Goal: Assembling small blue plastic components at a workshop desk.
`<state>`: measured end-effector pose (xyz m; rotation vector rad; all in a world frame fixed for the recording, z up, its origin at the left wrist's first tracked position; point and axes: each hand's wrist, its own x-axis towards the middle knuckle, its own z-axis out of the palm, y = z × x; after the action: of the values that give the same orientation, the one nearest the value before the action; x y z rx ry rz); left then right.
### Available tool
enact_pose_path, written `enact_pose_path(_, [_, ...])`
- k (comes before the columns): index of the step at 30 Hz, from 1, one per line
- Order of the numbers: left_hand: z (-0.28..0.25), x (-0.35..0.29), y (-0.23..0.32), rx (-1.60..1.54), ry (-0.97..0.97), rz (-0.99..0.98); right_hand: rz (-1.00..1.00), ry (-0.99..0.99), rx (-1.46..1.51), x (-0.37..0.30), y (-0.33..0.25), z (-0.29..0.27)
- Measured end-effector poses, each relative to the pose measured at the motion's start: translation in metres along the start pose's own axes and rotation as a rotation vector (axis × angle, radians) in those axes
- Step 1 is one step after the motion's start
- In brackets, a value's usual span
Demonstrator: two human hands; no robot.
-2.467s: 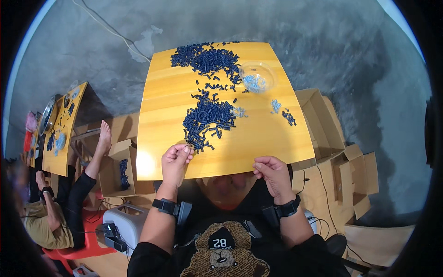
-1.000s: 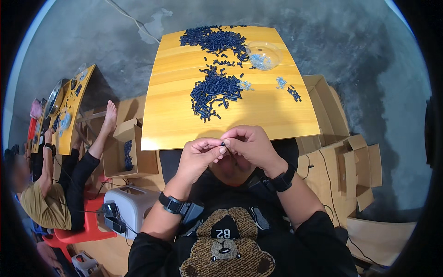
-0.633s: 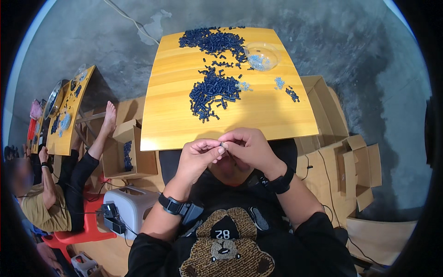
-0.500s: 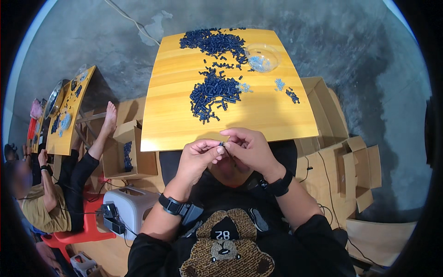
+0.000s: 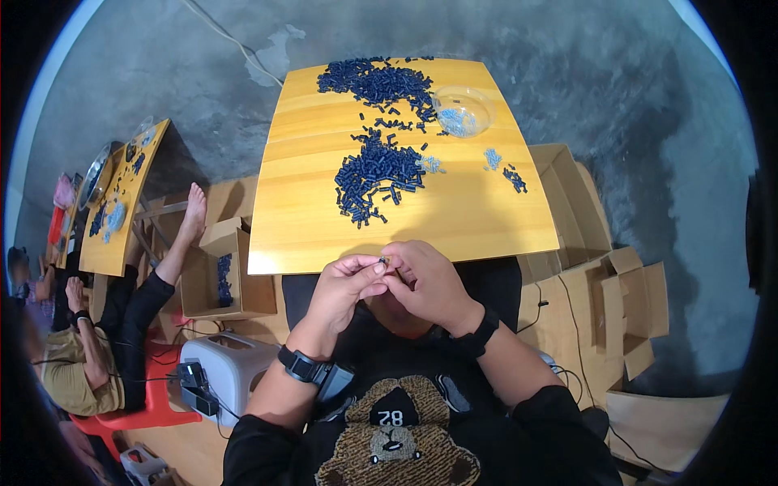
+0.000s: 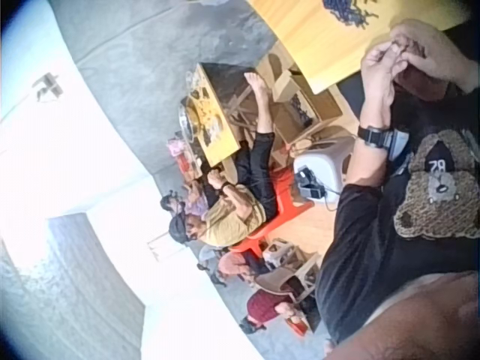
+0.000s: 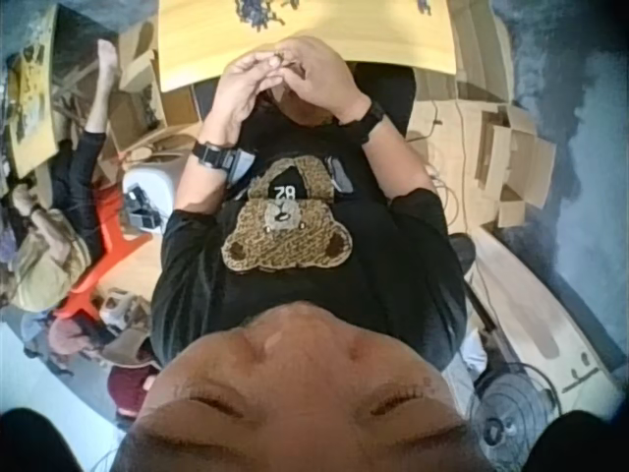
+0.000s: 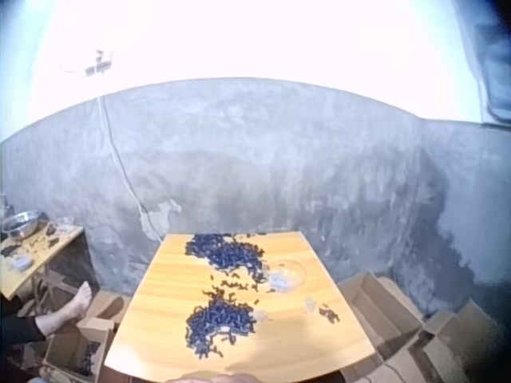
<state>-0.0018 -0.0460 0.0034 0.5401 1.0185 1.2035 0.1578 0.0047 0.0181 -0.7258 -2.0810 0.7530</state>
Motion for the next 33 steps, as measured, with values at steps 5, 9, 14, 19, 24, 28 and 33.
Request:
enact_pose_path(5, [0.000, -0.002, 0.001, -0.037, 0.027, -0.015, 0.004, -0.006, -0.029, 0.003, -0.002, 0.003])
enact_pose_path(9, [-0.002, -0.003, -0.002, -0.044, 0.049, -0.051, 0.018, -0.035, -0.061, 0.003, -0.005, 0.004])
enact_pose_path(14, [-0.004, -0.004, -0.003, -0.033, 0.066, -0.063, 0.004, -0.046, -0.088, 0.003, -0.004, 0.006])
enact_pose_path(19, [-0.009, -0.002, -0.011, -0.038, 0.067, -0.070, -0.035, -0.106, -0.110, 0.004, -0.004, 0.006])
enact_pose_path(24, [-0.014, 0.000, -0.013, -0.117, 0.048, -0.063, 0.072, -0.090, -0.074, 0.004, -0.006, 0.012])
enact_pose_path(28, [-0.019, 0.001, -0.017, -0.100, 0.067, -0.071, 0.007, -0.160, -0.119, 0.007, -0.001, 0.014])
enact_pose_path(33, [-0.024, 0.001, -0.013, -0.121, 0.064, -0.088, 0.134, -0.259, -0.094, 0.023, 0.022, 0.001])
